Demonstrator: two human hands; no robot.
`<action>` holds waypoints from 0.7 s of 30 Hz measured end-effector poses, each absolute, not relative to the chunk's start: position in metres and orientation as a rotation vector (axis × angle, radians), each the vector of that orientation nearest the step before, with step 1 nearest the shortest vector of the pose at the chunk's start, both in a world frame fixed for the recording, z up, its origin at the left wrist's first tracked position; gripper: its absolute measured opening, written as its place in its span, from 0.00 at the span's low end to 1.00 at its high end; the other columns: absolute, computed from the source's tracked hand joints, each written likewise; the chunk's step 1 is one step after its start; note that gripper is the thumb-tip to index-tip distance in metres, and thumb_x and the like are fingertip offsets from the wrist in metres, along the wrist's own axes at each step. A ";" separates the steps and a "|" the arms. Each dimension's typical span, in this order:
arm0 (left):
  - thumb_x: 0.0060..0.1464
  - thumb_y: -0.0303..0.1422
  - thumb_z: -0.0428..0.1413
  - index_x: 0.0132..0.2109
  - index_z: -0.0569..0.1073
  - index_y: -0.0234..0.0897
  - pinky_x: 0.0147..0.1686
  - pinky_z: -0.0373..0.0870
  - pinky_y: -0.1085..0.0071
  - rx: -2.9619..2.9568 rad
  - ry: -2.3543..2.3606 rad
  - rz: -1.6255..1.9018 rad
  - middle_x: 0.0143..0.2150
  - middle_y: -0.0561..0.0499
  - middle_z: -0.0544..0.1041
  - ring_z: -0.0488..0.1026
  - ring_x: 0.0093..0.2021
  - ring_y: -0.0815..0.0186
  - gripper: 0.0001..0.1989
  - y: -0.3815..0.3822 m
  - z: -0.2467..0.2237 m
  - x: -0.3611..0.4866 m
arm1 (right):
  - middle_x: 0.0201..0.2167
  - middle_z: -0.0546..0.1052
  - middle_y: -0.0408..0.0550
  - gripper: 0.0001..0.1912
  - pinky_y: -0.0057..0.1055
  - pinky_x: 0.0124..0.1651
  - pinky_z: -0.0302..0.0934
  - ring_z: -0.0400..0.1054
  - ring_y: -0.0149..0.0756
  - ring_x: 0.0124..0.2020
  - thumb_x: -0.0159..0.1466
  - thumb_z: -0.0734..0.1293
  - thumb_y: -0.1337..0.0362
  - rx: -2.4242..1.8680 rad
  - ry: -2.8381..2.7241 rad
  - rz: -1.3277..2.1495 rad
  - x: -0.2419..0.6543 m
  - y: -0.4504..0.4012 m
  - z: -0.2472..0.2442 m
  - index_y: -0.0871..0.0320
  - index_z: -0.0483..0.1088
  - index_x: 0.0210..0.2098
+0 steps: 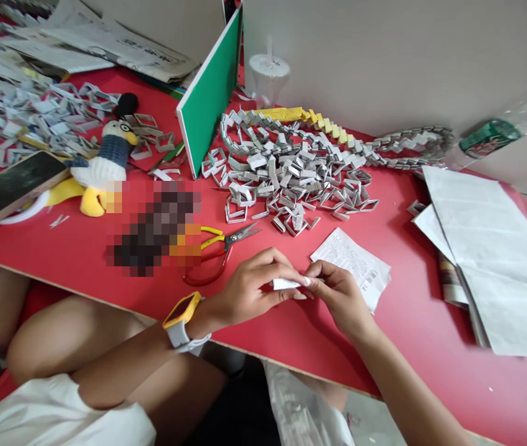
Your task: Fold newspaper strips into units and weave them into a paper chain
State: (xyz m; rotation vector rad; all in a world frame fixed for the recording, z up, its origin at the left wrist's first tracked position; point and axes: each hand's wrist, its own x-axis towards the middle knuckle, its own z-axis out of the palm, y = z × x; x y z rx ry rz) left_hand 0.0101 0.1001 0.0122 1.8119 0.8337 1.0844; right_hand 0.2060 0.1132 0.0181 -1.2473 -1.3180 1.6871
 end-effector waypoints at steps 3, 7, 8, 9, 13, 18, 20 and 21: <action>0.57 0.28 0.59 0.45 0.75 0.39 0.35 0.77 0.77 1.798 0.784 1.089 0.41 0.50 0.70 0.74 0.37 0.72 0.09 0.102 0.009 0.008 | 0.19 0.70 0.40 0.17 0.27 0.27 0.56 0.60 0.27 0.22 0.55 0.74 0.53 -1.247 -1.300 1.713 0.207 0.114 0.018 0.59 0.69 0.24; 0.56 0.27 0.59 0.46 0.75 0.39 0.38 0.78 0.76 1.931 0.824 1.077 0.41 0.50 0.69 0.74 0.38 0.72 0.10 0.102 0.006 0.007 | 0.21 0.70 0.40 0.14 0.26 0.28 0.56 0.60 0.27 0.23 0.56 0.74 0.55 -1.271 -1.183 1.708 0.209 0.114 0.015 0.59 0.71 0.27; 0.56 0.27 0.58 0.47 0.75 0.39 0.38 0.78 0.76 1.968 0.844 1.085 0.41 0.50 0.69 0.74 0.38 0.73 0.10 0.102 0.006 0.007 | 0.22 0.71 0.41 0.13 0.27 0.29 0.57 0.61 0.27 0.24 0.56 0.74 0.55 -1.264 -1.148 1.698 0.210 0.114 0.014 0.59 0.72 0.29; 0.57 0.27 0.58 0.47 0.74 0.40 0.38 0.78 0.76 2.001 0.873 1.097 0.41 0.50 0.68 0.74 0.38 0.73 0.11 0.101 0.005 0.007 | 0.23 0.73 0.42 0.13 0.28 0.30 0.59 0.63 0.29 0.25 0.57 0.73 0.54 -1.248 -1.120 1.691 0.210 0.114 0.014 0.59 0.73 0.30; 0.56 0.28 0.60 0.49 0.74 0.42 0.36 0.75 0.78 2.084 0.996 1.132 0.39 0.52 0.70 0.74 0.35 0.74 0.13 0.101 0.002 0.008 | 0.27 0.75 0.45 0.13 0.31 0.35 0.64 0.66 0.31 0.29 0.58 0.72 0.53 -1.199 -1.092 1.662 0.208 0.115 0.015 0.58 0.74 0.32; 0.56 0.27 0.59 0.49 0.73 0.41 0.38 0.73 0.78 2.138 1.022 1.085 0.37 0.52 0.73 0.75 0.36 0.72 0.13 0.102 0.002 0.011 | 0.27 0.75 0.44 0.12 0.28 0.32 0.62 0.65 0.29 0.28 0.60 0.70 0.54 -1.268 -1.172 1.528 0.207 0.114 0.018 0.58 0.74 0.33; 0.57 0.25 0.57 0.52 0.72 0.41 0.40 0.72 0.79 2.169 0.979 1.054 0.39 0.51 0.74 0.75 0.37 0.73 0.16 0.102 0.003 0.010 | 0.27 0.75 0.43 0.12 0.28 0.32 0.62 0.66 0.29 0.28 0.61 0.69 0.55 -1.286 -1.222 1.477 0.208 0.114 0.018 0.58 0.74 0.33; 0.58 0.23 0.55 0.54 0.71 0.41 0.42 0.72 0.79 2.191 0.942 1.026 0.40 0.50 0.74 0.75 0.39 0.73 0.17 0.102 0.004 0.010 | 0.28 0.75 0.43 0.11 0.28 0.33 0.62 0.66 0.30 0.29 0.62 0.69 0.55 -1.289 -1.245 1.451 0.209 0.114 0.018 0.58 0.73 0.33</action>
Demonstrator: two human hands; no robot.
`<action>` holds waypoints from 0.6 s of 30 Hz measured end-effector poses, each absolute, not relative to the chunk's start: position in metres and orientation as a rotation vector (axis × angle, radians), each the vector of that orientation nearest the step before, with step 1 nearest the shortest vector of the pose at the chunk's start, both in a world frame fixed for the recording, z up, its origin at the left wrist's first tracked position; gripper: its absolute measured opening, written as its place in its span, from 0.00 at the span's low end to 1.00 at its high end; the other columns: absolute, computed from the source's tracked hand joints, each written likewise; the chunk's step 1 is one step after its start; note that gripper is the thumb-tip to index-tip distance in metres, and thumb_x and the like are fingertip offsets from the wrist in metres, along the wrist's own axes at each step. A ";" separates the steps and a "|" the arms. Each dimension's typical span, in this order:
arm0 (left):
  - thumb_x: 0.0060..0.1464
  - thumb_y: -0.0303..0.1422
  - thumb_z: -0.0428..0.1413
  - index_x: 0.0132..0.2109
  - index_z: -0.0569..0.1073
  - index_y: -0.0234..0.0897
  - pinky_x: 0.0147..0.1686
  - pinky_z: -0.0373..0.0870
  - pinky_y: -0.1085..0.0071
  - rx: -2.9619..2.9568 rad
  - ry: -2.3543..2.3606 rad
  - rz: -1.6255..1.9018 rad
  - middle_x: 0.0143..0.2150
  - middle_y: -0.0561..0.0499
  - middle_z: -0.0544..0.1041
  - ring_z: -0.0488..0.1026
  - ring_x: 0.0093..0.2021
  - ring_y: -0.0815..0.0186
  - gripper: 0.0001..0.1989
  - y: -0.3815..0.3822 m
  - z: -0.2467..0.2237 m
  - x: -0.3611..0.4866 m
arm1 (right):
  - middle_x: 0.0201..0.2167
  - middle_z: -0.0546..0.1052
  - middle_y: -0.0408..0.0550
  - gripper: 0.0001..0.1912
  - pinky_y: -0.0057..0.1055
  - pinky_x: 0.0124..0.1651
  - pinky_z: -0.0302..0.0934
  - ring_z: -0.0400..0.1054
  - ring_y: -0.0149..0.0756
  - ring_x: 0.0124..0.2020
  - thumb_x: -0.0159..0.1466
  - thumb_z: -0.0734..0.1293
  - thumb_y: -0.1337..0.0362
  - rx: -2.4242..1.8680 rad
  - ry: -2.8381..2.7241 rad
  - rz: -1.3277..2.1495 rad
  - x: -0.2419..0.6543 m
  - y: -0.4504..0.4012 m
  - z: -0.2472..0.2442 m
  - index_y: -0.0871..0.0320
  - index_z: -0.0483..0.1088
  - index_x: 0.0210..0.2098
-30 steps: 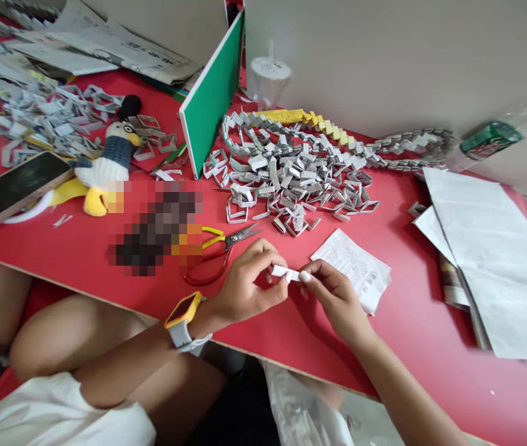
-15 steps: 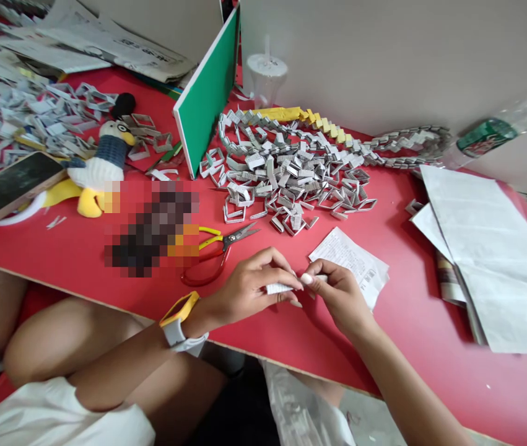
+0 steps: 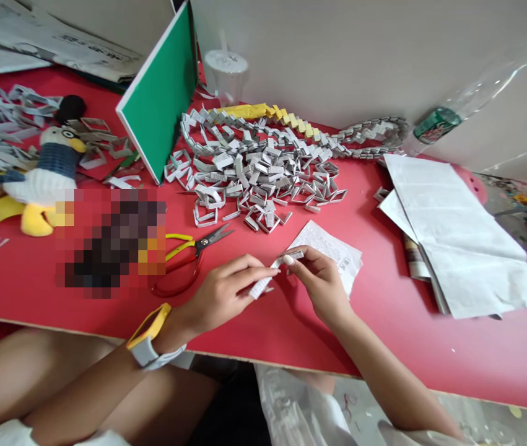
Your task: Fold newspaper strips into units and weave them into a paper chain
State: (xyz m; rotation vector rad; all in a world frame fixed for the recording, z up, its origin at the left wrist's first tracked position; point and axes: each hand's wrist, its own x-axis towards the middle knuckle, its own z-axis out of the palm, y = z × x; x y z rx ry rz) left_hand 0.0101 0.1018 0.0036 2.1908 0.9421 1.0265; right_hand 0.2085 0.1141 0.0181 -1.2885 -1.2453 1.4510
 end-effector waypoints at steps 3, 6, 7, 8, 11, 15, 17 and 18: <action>0.61 0.19 0.47 0.58 0.68 0.40 0.47 0.71 0.77 2.254 0.795 0.926 0.44 0.48 0.75 0.75 0.43 0.72 0.21 0.102 0.006 0.007 | 0.30 0.76 0.44 0.09 0.29 0.36 0.64 0.68 0.30 0.31 0.63 0.68 0.57 -1.273 -1.296 1.389 0.208 0.114 0.017 0.58 0.73 0.33; 0.62 0.21 0.48 0.51 0.72 0.39 0.41 0.71 0.79 2.229 0.749 0.879 0.39 0.50 0.74 0.75 0.38 0.73 0.15 0.103 0.009 0.005 | 0.31 0.76 0.44 0.08 0.29 0.37 0.65 0.70 0.30 0.32 0.63 0.67 0.59 -1.231 -1.324 1.402 0.206 0.111 0.017 0.58 0.72 0.34; 0.62 0.22 0.49 0.47 0.73 0.38 0.38 0.71 0.80 2.198 0.768 0.879 0.37 0.51 0.73 0.74 0.35 0.74 0.12 0.103 0.010 0.005 | 0.30 0.76 0.44 0.08 0.29 0.37 0.65 0.70 0.30 0.32 0.64 0.67 0.59 -1.214 -1.323 1.413 0.205 0.110 0.017 0.58 0.72 0.34; 0.62 0.24 0.50 0.43 0.74 0.37 0.36 0.70 0.81 2.165 0.800 0.884 0.36 0.51 0.72 0.73 0.33 0.75 0.08 0.103 0.011 0.005 | 0.30 0.76 0.43 0.07 0.29 0.37 0.66 0.71 0.30 0.32 0.64 0.67 0.60 -1.198 -1.316 1.418 0.204 0.108 0.017 0.57 0.72 0.34; 0.61 0.26 0.53 0.38 0.72 0.35 0.34 0.69 0.80 2.076 0.906 0.923 0.34 0.52 0.70 0.72 0.32 0.74 0.04 0.105 0.013 0.008 | 0.31 0.77 0.44 0.06 0.29 0.37 0.67 0.72 0.31 0.33 0.64 0.68 0.61 -1.167 -1.295 1.370 0.203 0.104 0.018 0.57 0.72 0.35; 0.59 0.25 0.54 0.35 0.71 0.34 0.34 0.68 0.79 1.980 0.981 0.964 0.32 0.51 0.73 0.72 0.32 0.73 0.03 0.106 0.014 0.010 | 0.32 0.78 0.44 0.05 0.30 0.39 0.68 0.73 0.31 0.34 0.64 0.67 0.62 -1.164 -1.353 1.283 0.202 0.099 0.018 0.56 0.73 0.36; 0.58 0.25 0.55 0.33 0.70 0.33 0.32 0.68 0.79 1.980 0.991 0.978 0.31 0.51 0.72 0.71 0.31 0.73 0.04 0.107 0.013 0.010 | 0.34 0.79 0.44 0.04 0.30 0.40 0.68 0.73 0.31 0.35 0.63 0.68 0.63 -1.166 -1.394 1.246 0.201 0.097 0.017 0.55 0.74 0.37; 0.58 0.25 0.55 0.32 0.70 0.33 0.31 0.68 0.79 1.996 0.992 0.982 0.30 0.51 0.72 0.70 0.30 0.74 0.05 0.107 0.013 0.010 | 0.34 0.79 0.44 0.04 0.29 0.40 0.68 0.73 0.31 0.35 0.63 0.69 0.64 -1.166 -1.413 1.229 0.201 0.096 0.016 0.55 0.74 0.38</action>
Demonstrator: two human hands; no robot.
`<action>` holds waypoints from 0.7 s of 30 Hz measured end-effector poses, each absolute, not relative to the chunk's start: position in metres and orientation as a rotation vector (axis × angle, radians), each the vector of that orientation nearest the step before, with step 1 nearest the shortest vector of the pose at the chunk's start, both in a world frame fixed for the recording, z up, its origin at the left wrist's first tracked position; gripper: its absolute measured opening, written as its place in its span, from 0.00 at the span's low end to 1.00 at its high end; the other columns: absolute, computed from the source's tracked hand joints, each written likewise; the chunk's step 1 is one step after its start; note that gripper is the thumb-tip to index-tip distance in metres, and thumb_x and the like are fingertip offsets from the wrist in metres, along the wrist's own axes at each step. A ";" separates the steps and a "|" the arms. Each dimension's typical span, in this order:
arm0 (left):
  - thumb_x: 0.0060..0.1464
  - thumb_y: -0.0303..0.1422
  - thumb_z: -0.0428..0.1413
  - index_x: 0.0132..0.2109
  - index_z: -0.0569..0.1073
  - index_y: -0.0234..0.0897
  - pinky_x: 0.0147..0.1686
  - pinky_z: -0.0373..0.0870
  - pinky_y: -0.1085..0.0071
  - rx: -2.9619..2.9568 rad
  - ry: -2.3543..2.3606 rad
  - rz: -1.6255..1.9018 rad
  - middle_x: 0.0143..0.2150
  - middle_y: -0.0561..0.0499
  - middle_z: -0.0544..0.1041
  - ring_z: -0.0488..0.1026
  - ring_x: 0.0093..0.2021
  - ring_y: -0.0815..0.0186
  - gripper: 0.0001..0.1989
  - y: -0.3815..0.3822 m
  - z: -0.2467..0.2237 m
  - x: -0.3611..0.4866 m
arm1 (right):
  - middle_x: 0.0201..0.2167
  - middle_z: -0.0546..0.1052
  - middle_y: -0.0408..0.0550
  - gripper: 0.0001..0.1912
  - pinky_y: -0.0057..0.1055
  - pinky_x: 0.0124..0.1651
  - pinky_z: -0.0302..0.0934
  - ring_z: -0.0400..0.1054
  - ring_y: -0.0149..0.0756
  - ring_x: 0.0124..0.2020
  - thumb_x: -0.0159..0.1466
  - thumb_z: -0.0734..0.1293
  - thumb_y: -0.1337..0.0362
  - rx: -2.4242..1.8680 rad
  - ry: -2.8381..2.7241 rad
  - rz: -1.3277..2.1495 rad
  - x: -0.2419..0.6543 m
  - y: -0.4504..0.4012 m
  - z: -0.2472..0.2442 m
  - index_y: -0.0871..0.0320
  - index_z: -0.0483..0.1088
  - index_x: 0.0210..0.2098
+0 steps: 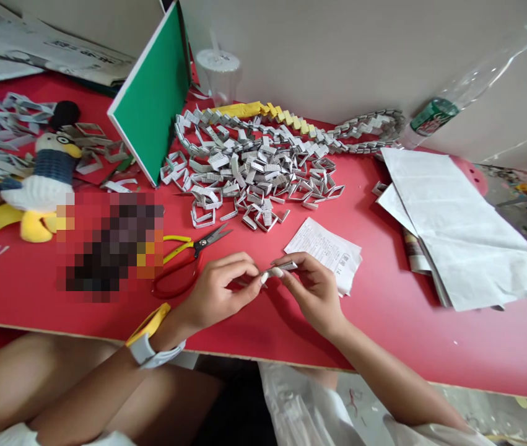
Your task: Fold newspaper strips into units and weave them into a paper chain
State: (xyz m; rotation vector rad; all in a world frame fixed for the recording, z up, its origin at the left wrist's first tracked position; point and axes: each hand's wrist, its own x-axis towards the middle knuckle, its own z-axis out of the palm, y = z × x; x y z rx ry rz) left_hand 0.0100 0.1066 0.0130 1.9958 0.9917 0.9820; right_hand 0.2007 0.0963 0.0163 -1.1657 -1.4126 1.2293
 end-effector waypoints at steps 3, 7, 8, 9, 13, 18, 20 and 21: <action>0.57 0.26 0.56 0.32 0.72 0.34 0.32 0.70 0.79 2.047 0.984 1.028 0.31 0.51 0.74 0.72 0.31 0.73 0.04 0.105 0.012 0.010 | 0.36 0.79 0.44 0.07 0.28 0.41 0.67 0.73 0.30 0.36 0.62 0.70 0.67 -1.145 -1.473 1.196 0.201 0.095 0.015 0.53 0.74 0.41; 0.54 0.28 0.60 0.45 0.72 0.36 0.33 0.76 0.78 1.839 1.100 1.165 0.34 0.51 0.80 0.78 0.33 0.70 0.10 0.101 0.010 0.011 | 0.35 0.79 0.43 0.09 0.28 0.39 0.66 0.72 0.29 0.36 0.62 0.69 0.70 -1.083 -1.512 1.146 0.202 0.094 0.015 0.52 0.74 0.42; 0.54 0.28 0.61 0.48 0.71 0.36 0.32 0.77 0.78 1.775 1.127 1.177 0.34 0.51 0.80 0.79 0.32 0.69 0.14 0.101 0.009 0.011 | 0.35 0.79 0.43 0.10 0.28 0.38 0.66 0.71 0.30 0.35 0.62 0.69 0.70 -1.072 -1.513 1.133 0.203 0.093 0.014 0.52 0.74 0.42; 0.53 0.29 0.61 0.49 0.71 0.36 0.31 0.77 0.78 1.753 1.139 1.185 0.34 0.51 0.81 0.79 0.32 0.69 0.16 0.100 0.009 0.011 | 0.36 0.79 0.43 0.10 0.29 0.39 0.66 0.71 0.30 0.35 0.62 0.69 0.71 -1.062 -1.514 1.120 0.203 0.092 0.014 0.52 0.74 0.42; 0.53 0.26 0.61 0.39 0.75 0.35 0.33 0.76 0.80 1.990 1.096 1.294 0.32 0.50 0.80 0.79 0.31 0.71 0.05 0.103 0.010 0.009 | 0.35 0.79 0.44 0.12 0.32 0.39 0.65 0.70 0.32 0.35 0.62 0.69 0.72 -1.028 -1.543 1.092 0.203 0.091 0.013 0.52 0.74 0.42; 0.52 0.25 0.62 0.38 0.76 0.34 0.31 0.75 0.80 2.049 1.085 1.350 0.31 0.51 0.80 0.77 0.29 0.73 0.05 0.105 0.012 0.009 | 0.37 0.79 0.46 0.15 0.35 0.39 0.65 0.71 0.34 0.36 0.61 0.68 0.73 -0.991 -1.613 1.040 0.204 0.091 0.013 0.51 0.73 0.45; 0.52 0.25 0.62 0.38 0.75 0.34 0.30 0.74 0.80 2.053 1.069 1.366 0.30 0.52 0.79 0.76 0.29 0.73 0.05 0.104 0.012 0.009 | 0.37 0.79 0.46 0.16 0.34 0.39 0.65 0.70 0.34 0.36 0.61 0.68 0.74 -0.978 -1.631 1.019 0.204 0.091 0.013 0.51 0.72 0.46; 0.52 0.25 0.62 0.38 0.75 0.34 0.30 0.74 0.81 2.049 1.062 1.369 0.30 0.52 0.79 0.76 0.28 0.73 0.05 0.104 0.012 0.009 | 0.37 0.79 0.46 0.17 0.34 0.39 0.65 0.70 0.33 0.36 0.61 0.68 0.74 -0.972 -1.634 1.012 0.204 0.091 0.013 0.51 0.72 0.46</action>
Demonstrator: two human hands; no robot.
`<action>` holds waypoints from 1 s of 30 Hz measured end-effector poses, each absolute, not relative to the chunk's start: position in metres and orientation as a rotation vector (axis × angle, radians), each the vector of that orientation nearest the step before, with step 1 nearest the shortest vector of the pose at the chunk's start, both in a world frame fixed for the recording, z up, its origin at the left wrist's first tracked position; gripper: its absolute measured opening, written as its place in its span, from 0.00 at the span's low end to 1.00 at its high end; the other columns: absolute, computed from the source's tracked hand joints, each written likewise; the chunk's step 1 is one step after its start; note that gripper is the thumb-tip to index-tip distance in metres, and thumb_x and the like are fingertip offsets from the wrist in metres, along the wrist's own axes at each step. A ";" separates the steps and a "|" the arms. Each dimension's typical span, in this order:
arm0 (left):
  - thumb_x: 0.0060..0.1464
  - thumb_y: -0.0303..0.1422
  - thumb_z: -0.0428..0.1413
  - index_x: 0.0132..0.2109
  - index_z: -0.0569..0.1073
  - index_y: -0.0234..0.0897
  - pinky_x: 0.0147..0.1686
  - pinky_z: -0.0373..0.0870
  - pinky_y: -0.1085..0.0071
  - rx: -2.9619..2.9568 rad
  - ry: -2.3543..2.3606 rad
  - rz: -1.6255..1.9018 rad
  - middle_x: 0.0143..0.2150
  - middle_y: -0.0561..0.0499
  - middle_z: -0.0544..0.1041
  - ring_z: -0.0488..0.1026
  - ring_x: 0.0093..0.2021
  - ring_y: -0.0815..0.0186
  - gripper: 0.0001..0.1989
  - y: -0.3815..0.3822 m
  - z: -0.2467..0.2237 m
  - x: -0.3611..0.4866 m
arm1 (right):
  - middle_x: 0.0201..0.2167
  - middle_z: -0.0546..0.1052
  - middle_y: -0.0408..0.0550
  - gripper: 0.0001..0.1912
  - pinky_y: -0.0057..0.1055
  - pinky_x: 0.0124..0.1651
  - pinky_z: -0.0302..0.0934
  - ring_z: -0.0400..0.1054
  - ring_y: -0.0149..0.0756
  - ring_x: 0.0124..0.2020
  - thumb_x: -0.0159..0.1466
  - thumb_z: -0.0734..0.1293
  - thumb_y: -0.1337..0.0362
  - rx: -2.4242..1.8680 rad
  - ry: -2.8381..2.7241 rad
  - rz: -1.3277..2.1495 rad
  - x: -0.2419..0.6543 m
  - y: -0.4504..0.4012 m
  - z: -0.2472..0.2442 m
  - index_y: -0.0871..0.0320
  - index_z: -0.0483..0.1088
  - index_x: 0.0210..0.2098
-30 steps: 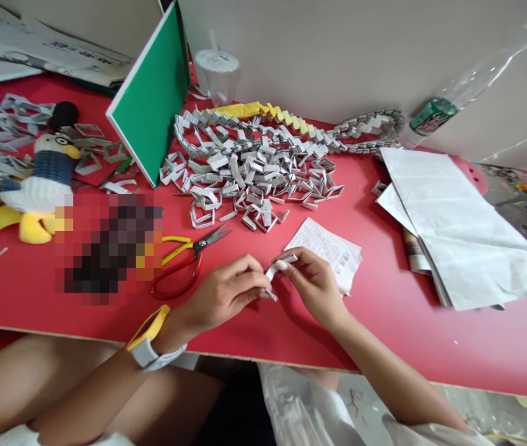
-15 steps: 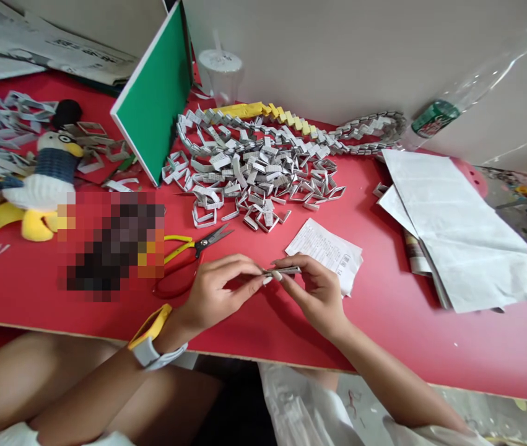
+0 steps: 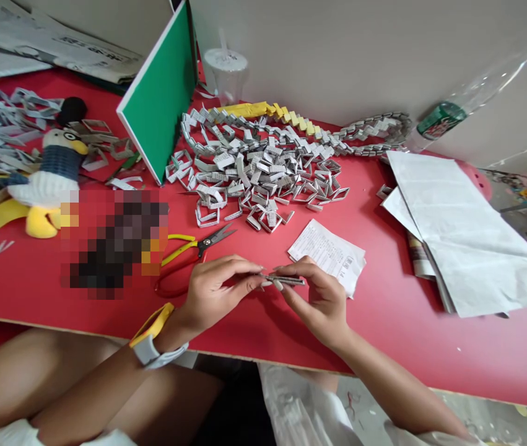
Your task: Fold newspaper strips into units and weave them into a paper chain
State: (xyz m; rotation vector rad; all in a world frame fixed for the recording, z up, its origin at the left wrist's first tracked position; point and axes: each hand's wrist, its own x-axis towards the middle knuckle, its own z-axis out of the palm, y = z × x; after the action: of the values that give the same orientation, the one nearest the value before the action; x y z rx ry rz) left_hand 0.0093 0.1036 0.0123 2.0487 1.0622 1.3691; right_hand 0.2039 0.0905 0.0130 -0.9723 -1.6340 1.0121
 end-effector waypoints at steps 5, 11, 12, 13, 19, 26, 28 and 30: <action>0.51 0.23 0.62 0.39 0.74 0.34 0.30 0.75 0.82 2.013 1.089 1.380 0.30 0.53 0.79 0.77 0.29 0.74 0.08 0.100 0.010 0.010 | 0.38 0.79 0.45 0.18 0.34 0.39 0.64 0.70 0.33 0.36 0.60 0.69 0.75 -0.963 -1.638 1.003 0.203 0.088 0.012 0.50 0.72 0.47; 0.47 0.27 0.66 0.45 0.73 0.35 0.34 0.77 0.76 1.889 0.962 1.329 0.35 0.50 0.79 0.78 0.33 0.69 0.17 0.100 0.008 0.007 | 0.37 0.80 0.42 0.18 0.30 0.39 0.67 0.72 0.31 0.36 0.60 0.70 0.75 -0.979 -1.496 1.079 0.203 0.086 0.013 0.49 0.73 0.45; 0.47 0.28 0.66 0.45 0.74 0.35 0.35 0.77 0.75 1.869 0.936 1.286 0.36 0.49 0.79 0.78 0.35 0.67 0.17 0.101 0.009 0.006 | 0.37 0.80 0.42 0.17 0.29 0.39 0.67 0.72 0.30 0.37 0.60 0.70 0.75 -0.979 -1.472 1.090 0.204 0.087 0.014 0.49 0.73 0.44; 0.47 0.28 0.66 0.44 0.74 0.34 0.35 0.77 0.74 1.865 0.918 1.251 0.36 0.48 0.79 0.78 0.36 0.67 0.16 0.102 0.010 0.006 | 0.37 0.80 0.41 0.17 0.28 0.40 0.67 0.73 0.30 0.37 0.60 0.70 0.75 -0.980 -1.456 1.097 0.204 0.087 0.014 0.49 0.73 0.44; 0.52 0.21 0.60 0.33 0.73 0.33 0.30 0.71 0.78 1.816 0.870 1.219 0.27 0.53 0.76 0.73 0.28 0.74 0.05 0.102 0.015 0.009 | 0.36 0.80 0.41 0.15 0.28 0.40 0.67 0.73 0.29 0.36 0.59 0.71 0.75 -0.992 -1.434 1.124 0.202 0.088 0.016 0.50 0.73 0.42; 0.54 0.20 0.57 0.33 0.72 0.34 0.27 0.68 0.77 1.840 0.921 1.208 0.25 0.54 0.74 0.71 0.25 0.73 0.05 0.098 0.016 0.007 | 0.36 0.80 0.43 0.14 0.32 0.40 0.67 0.73 0.33 0.37 0.60 0.70 0.73 -1.035 -1.468 1.074 0.202 0.088 0.013 0.50 0.73 0.43; 0.54 0.21 0.57 0.31 0.70 0.34 0.25 0.66 0.78 1.876 0.960 1.246 0.24 0.55 0.73 0.69 0.24 0.74 0.06 0.099 0.016 0.007 | 0.38 0.79 0.45 0.15 0.34 0.40 0.68 0.73 0.34 0.38 0.61 0.69 0.73 -1.054 -1.491 1.018 0.202 0.088 0.013 0.51 0.73 0.45; 0.53 0.22 0.57 0.29 0.68 0.35 0.22 0.63 0.79 1.954 1.003 1.311 0.22 0.56 0.70 0.65 0.21 0.76 0.07 0.099 0.016 0.008 | 0.38 0.79 0.46 0.15 0.35 0.39 0.68 0.72 0.34 0.37 0.61 0.68 0.73 -1.079 -1.537 0.934 0.201 0.088 0.013 0.52 0.73 0.46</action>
State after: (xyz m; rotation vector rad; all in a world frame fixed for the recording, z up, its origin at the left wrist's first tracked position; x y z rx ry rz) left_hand 0.0078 0.0993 0.0156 1.9540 1.0031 1.3107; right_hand 0.2009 0.0882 0.0133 -1.0788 -1.5369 0.9344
